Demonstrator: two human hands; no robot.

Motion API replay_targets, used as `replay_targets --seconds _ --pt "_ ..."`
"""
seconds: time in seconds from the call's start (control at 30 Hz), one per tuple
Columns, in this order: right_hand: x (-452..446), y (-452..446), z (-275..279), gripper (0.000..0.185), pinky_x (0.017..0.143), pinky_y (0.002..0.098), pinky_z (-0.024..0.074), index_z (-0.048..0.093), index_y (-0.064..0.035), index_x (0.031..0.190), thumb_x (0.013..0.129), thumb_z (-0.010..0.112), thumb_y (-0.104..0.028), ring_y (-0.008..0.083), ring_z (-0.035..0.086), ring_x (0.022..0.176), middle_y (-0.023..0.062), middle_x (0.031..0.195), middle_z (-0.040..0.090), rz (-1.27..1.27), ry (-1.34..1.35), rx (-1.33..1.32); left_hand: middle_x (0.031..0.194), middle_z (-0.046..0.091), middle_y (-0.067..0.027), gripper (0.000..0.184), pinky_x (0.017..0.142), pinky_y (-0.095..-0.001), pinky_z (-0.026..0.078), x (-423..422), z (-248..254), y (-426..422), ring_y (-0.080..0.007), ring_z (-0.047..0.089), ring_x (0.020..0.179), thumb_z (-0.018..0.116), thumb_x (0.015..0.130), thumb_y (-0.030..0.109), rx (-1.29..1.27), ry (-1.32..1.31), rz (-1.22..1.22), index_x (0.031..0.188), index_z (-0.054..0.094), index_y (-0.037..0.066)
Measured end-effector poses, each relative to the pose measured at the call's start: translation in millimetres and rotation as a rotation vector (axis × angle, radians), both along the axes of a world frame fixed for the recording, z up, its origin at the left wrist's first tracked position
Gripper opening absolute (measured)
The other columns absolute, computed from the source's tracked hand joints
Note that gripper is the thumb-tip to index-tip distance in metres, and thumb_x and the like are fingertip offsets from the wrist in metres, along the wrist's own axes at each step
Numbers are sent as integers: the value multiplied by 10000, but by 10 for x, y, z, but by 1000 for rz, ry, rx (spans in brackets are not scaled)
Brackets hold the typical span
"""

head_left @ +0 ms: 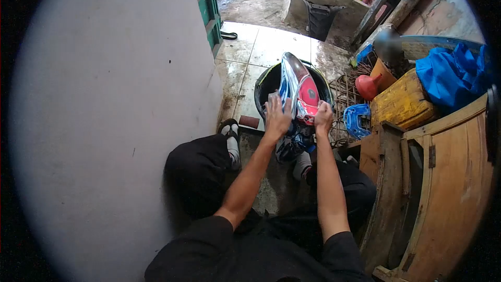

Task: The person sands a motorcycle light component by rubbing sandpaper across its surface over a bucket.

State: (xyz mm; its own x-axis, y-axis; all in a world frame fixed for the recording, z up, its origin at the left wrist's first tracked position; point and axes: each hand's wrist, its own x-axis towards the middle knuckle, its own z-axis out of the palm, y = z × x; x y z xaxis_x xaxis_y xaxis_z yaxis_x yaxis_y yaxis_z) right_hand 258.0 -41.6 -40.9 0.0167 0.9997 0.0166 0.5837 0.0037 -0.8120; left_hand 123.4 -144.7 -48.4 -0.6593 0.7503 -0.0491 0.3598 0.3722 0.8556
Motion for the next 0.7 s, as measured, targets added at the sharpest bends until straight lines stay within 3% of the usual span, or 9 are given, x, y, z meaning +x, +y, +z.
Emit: replay_targets --seconds 0.03,0.13,0.4,0.43,0.57,0.7 --pt "-4 -27 66 492 934 434 474 662 -96 1212 980 378 -424 380 613 1118 181 1195 666 0 -1 5 1593 220 -224 760 1160 -600 175 94 24 -42 -443 181 1468 325 994 598 108 33 -24 1537 276 69" --pt "-5 -2 12 493 935 431 472 664 -101 1207 982 363 -420 378 613 1118 178 1195 667 20 17 -27 1603 205 -210 768 1163 -609 150 217 498 -243 -431 168 1476 329 986 613 71 23 -86 1549 258 95" --pt "-1 -47 64 497 935 432 470 666 -82 1196 979 357 -405 389 615 1106 192 1177 670 28 17 32 1624 158 -182 796 1161 -634 71 -22 246 -127 -400 128 1495 325 967 645 -52 -148 -49 1565 222 129" --pt "4 -39 63 497 935 432 470 666 -82 1196 979 357 -405 389 615 1106 192 1177 670 27 16 32 1620 162 -191 810 1152 -648 43 9 247 -129 -394 130 1496 318 964 656 87 -98 -70 1560 234 114" --pt "11 -28 31 483 927 437 472 675 -95 1180 971 360 -395 385 617 1101 163 1177 677 39 19 57 1615 181 -193 812 1150 -652 48 238 619 -329 -388 153 1494 312 965 659 -56 123 -166 1561 228 114" --pt "8 -23 6 490 928 439 472 675 -95 1182 969 352 -396 387 614 1108 173 1182 672 14 13 54 1615 184 -191 788 1160 -636 58 37 488 -271 -385 148 1495 297 976 638 -100 -38 -46 1556 244 106"
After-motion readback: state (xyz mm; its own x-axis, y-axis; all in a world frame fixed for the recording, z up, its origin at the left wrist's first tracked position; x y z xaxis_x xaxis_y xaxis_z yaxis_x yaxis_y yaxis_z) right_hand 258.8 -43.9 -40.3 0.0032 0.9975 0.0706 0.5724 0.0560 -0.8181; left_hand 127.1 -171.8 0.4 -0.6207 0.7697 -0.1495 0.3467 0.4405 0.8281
